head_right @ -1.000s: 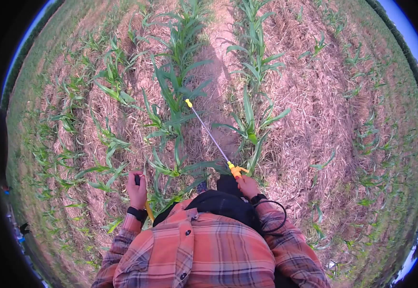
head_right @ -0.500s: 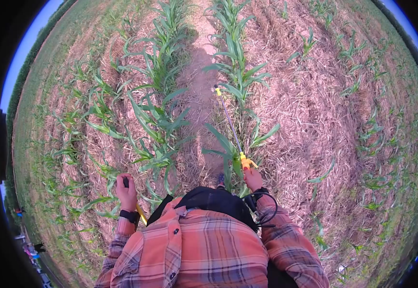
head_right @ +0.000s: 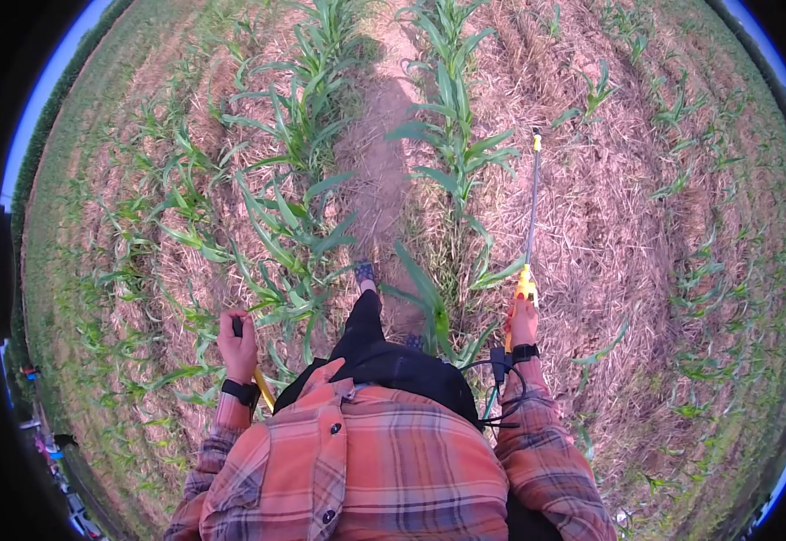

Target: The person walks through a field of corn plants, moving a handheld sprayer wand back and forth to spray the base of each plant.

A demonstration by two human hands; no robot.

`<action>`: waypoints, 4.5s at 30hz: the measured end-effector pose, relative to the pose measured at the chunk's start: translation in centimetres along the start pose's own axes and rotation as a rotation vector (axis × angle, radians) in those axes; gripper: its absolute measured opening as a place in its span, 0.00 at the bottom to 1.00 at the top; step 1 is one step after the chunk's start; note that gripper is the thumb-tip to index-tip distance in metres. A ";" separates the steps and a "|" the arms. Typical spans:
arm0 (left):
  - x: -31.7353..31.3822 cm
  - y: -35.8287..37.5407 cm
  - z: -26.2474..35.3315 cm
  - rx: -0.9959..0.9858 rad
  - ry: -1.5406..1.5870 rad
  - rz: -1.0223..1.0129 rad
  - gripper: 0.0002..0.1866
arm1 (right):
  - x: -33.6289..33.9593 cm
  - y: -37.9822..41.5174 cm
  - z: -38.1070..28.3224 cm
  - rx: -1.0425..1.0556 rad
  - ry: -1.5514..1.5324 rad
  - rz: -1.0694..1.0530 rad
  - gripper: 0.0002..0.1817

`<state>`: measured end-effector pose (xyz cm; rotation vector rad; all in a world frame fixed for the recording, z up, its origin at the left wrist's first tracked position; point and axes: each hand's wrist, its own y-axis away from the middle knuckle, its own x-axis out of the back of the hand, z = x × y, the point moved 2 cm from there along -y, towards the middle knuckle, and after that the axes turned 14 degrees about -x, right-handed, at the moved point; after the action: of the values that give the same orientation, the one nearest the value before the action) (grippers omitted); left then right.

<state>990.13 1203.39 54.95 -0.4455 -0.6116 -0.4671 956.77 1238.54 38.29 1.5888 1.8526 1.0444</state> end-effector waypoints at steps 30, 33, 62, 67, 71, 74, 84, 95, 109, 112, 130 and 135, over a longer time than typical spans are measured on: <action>-4.3 -25.5 -9.4 0.086 0.095 0.152 0.03 | -33.2 -5.5 -15.2 0.255 1.103 -0.529 0.19; -4.4 -28.0 -9.0 0.267 0.108 0.129 0.05 | -34.3 -9.7 -16.2 0.256 1.088 -0.516 0.20; -20.6 -56.4 -6.6 0.059 0.054 0.004 0.07 | -35.4 -26.4 -39.8 -0.054 0.223 -0.020 0.19; -20.1 -60.6 -9.2 0.187 0.110 0.014 0.07 | -41.9 -27.7 -41.7 -0.044 0.443 -0.114 0.18; -19.1 -63.8 -10.0 0.181 0.116 0.065 0.06 | -47.0 -27.6 -43.5 0.039 0.756 -0.149 0.17; -19.4 -65.6 -10.7 0.192 0.091 0.046 0.06 | -50.4 -27.5 -44.6 0.094 0.859 -0.220 0.17; -21.4 -72.4 -10.1 0.144 0.077 0.072 0.06 | -55.4 -30.3 -49.3 0.202 1.019 -0.400 0.19; -26.3 -84.2 -6.9 0.093 0.052 0.068 0.06 | -55.2 -40.8 -59.0 0.023 0.652 -0.133 0.15; -30.9 -93.4 -7.9 0.137 0.104 0.012 0.05 | -55.1 -45.3 -67.2 0.002 0.239 -0.006 0.17; -31.7 -96.3 -8.5 0.077 0.049 0.003 0.06 | -58.5 -45.0 -69.1 -0.050 0.326 -0.012 0.17; -33.1 -108.7 -14.1 0.254 0.275 0.055 0.05 | -75.3 -44.7 -77.6 0.180 1.120 -0.394 0.22; -35.0 -114.3 -11.9 0.089 0.144 0.091 0.04 | -76.7 -50.9 -80.1 0.323 1.143 -0.336 0.23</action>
<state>908.78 1115.00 53.34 -0.3507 -0.4687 -0.3800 880.46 1143.40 36.18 0.7158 2.9919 1.7359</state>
